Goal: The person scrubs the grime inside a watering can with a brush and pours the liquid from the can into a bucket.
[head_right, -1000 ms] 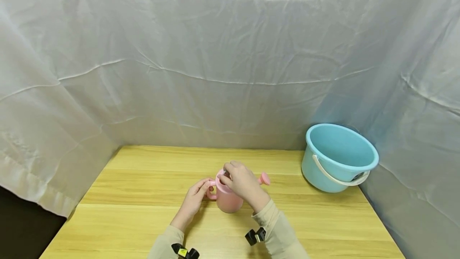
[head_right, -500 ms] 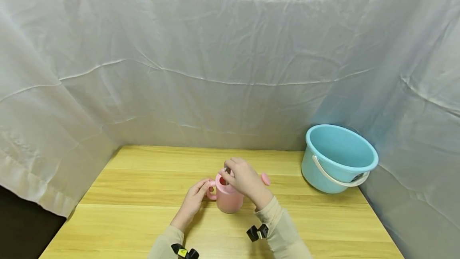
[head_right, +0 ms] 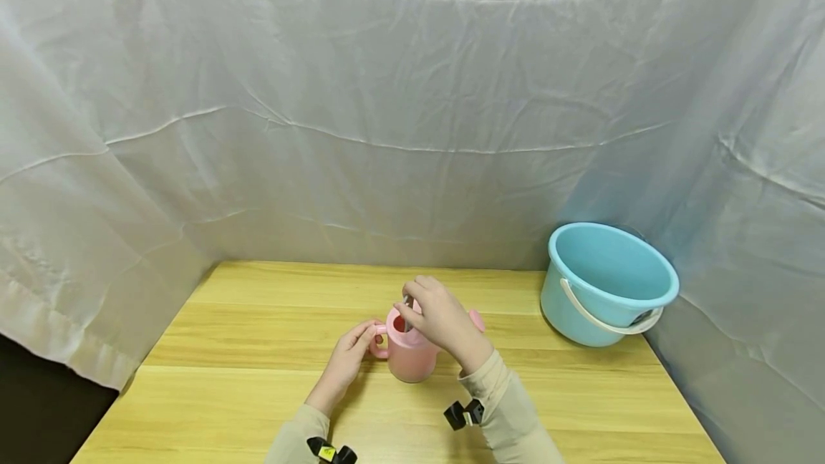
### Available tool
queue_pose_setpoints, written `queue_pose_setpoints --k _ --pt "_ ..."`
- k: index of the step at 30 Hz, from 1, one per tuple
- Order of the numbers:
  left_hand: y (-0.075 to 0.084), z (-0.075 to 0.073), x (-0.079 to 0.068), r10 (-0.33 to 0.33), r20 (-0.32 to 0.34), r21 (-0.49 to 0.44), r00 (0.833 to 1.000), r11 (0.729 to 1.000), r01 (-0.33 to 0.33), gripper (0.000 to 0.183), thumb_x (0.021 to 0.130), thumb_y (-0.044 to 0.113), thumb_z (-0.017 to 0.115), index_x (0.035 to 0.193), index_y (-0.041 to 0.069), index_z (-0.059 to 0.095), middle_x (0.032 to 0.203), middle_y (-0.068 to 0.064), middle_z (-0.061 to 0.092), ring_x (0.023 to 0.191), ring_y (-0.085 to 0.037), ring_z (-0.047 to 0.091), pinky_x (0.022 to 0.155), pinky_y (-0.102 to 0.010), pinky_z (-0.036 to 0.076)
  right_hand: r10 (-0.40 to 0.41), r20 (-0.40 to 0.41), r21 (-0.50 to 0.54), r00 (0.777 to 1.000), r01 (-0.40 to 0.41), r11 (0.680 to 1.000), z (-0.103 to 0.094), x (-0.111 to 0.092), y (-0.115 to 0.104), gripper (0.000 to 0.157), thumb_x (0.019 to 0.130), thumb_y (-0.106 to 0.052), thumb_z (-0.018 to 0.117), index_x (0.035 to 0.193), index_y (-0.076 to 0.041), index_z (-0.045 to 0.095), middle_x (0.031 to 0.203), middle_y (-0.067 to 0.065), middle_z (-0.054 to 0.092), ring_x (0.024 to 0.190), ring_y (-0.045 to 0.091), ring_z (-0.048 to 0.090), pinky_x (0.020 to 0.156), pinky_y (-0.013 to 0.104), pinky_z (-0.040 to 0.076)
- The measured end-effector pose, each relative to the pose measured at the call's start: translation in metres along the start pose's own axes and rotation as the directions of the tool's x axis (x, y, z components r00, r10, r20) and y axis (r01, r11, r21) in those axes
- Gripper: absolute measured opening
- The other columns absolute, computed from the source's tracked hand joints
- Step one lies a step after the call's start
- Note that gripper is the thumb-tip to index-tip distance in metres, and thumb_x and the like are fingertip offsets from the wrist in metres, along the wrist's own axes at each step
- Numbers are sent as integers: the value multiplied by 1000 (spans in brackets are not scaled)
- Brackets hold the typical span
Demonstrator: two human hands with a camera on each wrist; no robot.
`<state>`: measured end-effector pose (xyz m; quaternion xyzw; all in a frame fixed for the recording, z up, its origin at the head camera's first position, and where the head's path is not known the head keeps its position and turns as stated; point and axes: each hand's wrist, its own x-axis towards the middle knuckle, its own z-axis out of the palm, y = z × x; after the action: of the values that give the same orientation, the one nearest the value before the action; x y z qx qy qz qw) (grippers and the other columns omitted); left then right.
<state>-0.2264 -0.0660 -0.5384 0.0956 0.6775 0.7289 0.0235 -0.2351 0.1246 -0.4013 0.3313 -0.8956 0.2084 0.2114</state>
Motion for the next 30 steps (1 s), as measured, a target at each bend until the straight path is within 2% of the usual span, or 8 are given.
queue_pose_setpoints --k 10,16,25,30 --pt "-2 -1 1 -10 1 1 1000 1000 10 38 102 30 50 123 0 61 106 -26 58 91 -32 65 94 -47 59 -14 104 25 994 11 1000 9 -7 6 14 87 -19 72 85 -10 61 76 5 57 68 10 47 56 14 41" --pt "-1 0 1 -12 -4 -4 1000 1000 12 38 102 30 50 123 1 61 106 -27 57 95 -23 59 94 -48 58 -11 116 40 993 6 999 13 -10 9 14 86 -16 73 84 -9 62 73 1 54 66 7 45 55 14 40" --pt "-1 1 1 -9 -10 -12 1000 1000 9 38 102 30 51 122 0 62 106 -29 57 95 -26 60 92 -49 59 48 142 43 989 -54 998 14 -10 10 12 83 -11 72 88 -7 61 75 -2 53 68 8 46 56 16 43" --pt "-2 1 1 -2 -5 -16 1000 1000 2 37 102 29 50 122 -1 61 105 -29 56 93 -25 60 91 -50 59 24 113 33 993 -28 999 15 -10 11 14 80 -4 73 86 -5 61 76 1 55 69 10 48 56 17 45"
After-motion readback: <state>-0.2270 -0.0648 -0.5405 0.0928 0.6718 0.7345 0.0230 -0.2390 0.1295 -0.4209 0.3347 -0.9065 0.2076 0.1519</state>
